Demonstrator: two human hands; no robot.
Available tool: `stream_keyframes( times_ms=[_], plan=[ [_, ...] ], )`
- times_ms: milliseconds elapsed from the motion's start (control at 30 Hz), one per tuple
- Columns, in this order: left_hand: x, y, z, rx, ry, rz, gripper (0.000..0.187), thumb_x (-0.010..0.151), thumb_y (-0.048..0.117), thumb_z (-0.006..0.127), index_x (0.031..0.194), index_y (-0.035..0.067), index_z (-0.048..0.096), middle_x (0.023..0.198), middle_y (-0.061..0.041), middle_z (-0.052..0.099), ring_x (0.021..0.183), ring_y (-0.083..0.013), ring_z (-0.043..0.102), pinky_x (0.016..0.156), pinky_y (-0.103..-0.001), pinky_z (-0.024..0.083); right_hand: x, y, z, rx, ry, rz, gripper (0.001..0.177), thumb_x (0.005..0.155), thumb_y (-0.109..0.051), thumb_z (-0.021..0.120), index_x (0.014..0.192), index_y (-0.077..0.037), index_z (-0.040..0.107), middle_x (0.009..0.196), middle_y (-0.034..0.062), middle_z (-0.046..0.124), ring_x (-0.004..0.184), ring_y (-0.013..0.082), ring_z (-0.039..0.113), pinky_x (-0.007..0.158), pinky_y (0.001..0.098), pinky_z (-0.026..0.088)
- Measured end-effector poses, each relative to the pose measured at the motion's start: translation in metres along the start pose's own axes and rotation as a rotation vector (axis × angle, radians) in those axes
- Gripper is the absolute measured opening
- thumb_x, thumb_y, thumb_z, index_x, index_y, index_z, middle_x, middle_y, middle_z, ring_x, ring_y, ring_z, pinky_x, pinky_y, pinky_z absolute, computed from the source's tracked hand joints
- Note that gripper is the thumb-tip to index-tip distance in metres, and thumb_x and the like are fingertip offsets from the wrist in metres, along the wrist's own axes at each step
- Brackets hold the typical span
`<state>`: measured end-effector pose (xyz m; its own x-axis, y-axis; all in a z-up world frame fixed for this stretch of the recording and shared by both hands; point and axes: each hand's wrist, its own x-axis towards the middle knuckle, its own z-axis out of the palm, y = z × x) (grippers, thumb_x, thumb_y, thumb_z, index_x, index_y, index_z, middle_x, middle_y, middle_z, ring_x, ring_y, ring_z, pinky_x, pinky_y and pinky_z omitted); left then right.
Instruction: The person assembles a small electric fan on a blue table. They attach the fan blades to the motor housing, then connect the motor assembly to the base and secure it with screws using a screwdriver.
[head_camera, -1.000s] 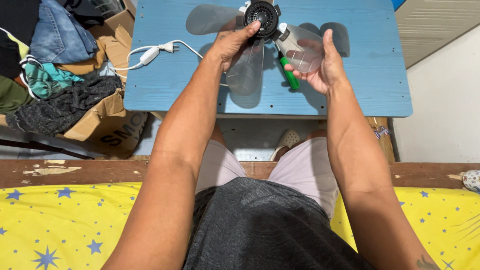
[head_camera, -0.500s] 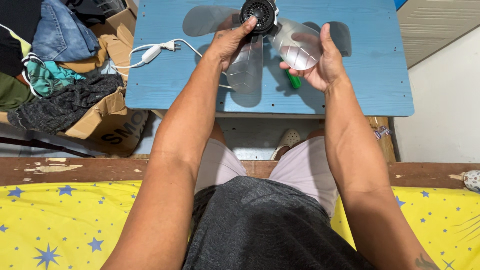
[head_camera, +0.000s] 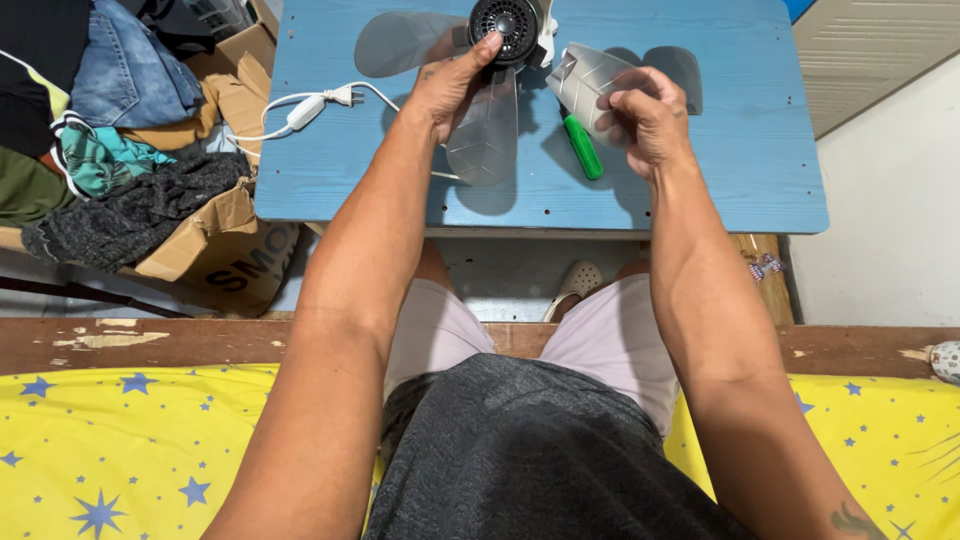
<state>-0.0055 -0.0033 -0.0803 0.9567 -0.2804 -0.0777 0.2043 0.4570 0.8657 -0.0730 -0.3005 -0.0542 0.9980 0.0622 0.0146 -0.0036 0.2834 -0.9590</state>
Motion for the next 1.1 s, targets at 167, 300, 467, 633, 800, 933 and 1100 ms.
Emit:
stream_keyframes(
  times_ms=[167,300,467,633,800,933,1100],
  plan=[
    [0.001,0.001,0.000,0.015,-0.010,0.025,0.071,0.076,0.036,0.090,0.125,-0.010,0.066,0.120,-0.017,0.073,0.112,-0.0251,0.070,0.095,-0.040,0.063,0.005,-0.004,0.008,-0.142,0.034,-0.061,0.016,0.084,-0.002,0.068,0.100,0.001,0.068,0.083,0.0125,0.072,0.062,0.0181,0.070,0.050,0.0258,0.047],
    [0.001,0.003,0.002,0.016,-0.027,0.021,0.069,0.077,0.037,0.090,0.124,-0.008,0.067,0.122,-0.015,0.073,0.116,-0.0246,0.070,0.098,-0.042,0.063,0.007,-0.006,0.016,-0.165,0.042,-0.087,0.015,0.082,-0.002,0.068,0.096,0.001,0.069,0.081,0.0127,0.072,0.061,0.0182,0.069,0.049,0.0263,0.045],
    [-0.003,0.006,0.001,0.011,-0.059,0.044,0.070,0.076,0.038,0.089,0.127,-0.001,0.064,0.123,-0.013,0.071,0.117,-0.0236,0.068,0.098,-0.044,0.062,0.006,-0.006,0.021,-0.164,0.048,-0.094,0.013,0.081,-0.003,0.068,0.094,0.000,0.069,0.080,0.0124,0.072,0.061,0.0175,0.069,0.049,0.0259,0.045],
    [-0.001,0.003,0.000,0.022,-0.039,0.022,0.071,0.079,0.036,0.089,0.128,-0.008,0.065,0.125,-0.017,0.072,0.119,-0.0264,0.069,0.100,-0.043,0.062,0.006,-0.007,0.023,-0.174,0.057,-0.089,0.013,0.081,-0.003,0.068,0.093,-0.001,0.069,0.079,0.0116,0.072,0.060,0.0167,0.068,0.049,0.0256,0.044],
    [0.000,0.001,0.000,-0.007,-0.040,0.024,0.070,0.077,0.035,0.089,0.128,-0.007,0.064,0.125,-0.017,0.071,0.119,-0.0259,0.068,0.097,-0.043,0.064,0.004,-0.007,0.023,-0.187,0.076,-0.075,0.011,0.080,-0.002,0.067,0.091,-0.002,0.069,0.078,0.0105,0.071,0.060,0.0158,0.068,0.049,0.0254,0.043],
    [-0.003,0.001,0.004,-0.004,-0.037,0.028,0.070,0.076,0.035,0.089,0.127,-0.005,0.063,0.123,-0.016,0.071,0.116,-0.0254,0.069,0.094,-0.042,0.064,0.003,-0.006,0.024,-0.157,0.080,-0.066,0.010,0.081,-0.003,0.068,0.090,-0.003,0.069,0.078,0.0099,0.071,0.060,0.0159,0.068,0.049,0.0254,0.043],
    [-0.002,-0.001,0.011,0.005,-0.013,0.011,0.068,0.077,0.035,0.088,0.124,-0.009,0.066,0.121,-0.016,0.073,0.113,-0.0245,0.071,0.093,-0.041,0.064,0.005,-0.001,0.025,-0.129,0.089,-0.089,0.009,0.081,-0.003,0.069,0.090,-0.003,0.069,0.078,0.0097,0.071,0.059,0.0155,0.068,0.048,0.0248,0.044]
  ],
)
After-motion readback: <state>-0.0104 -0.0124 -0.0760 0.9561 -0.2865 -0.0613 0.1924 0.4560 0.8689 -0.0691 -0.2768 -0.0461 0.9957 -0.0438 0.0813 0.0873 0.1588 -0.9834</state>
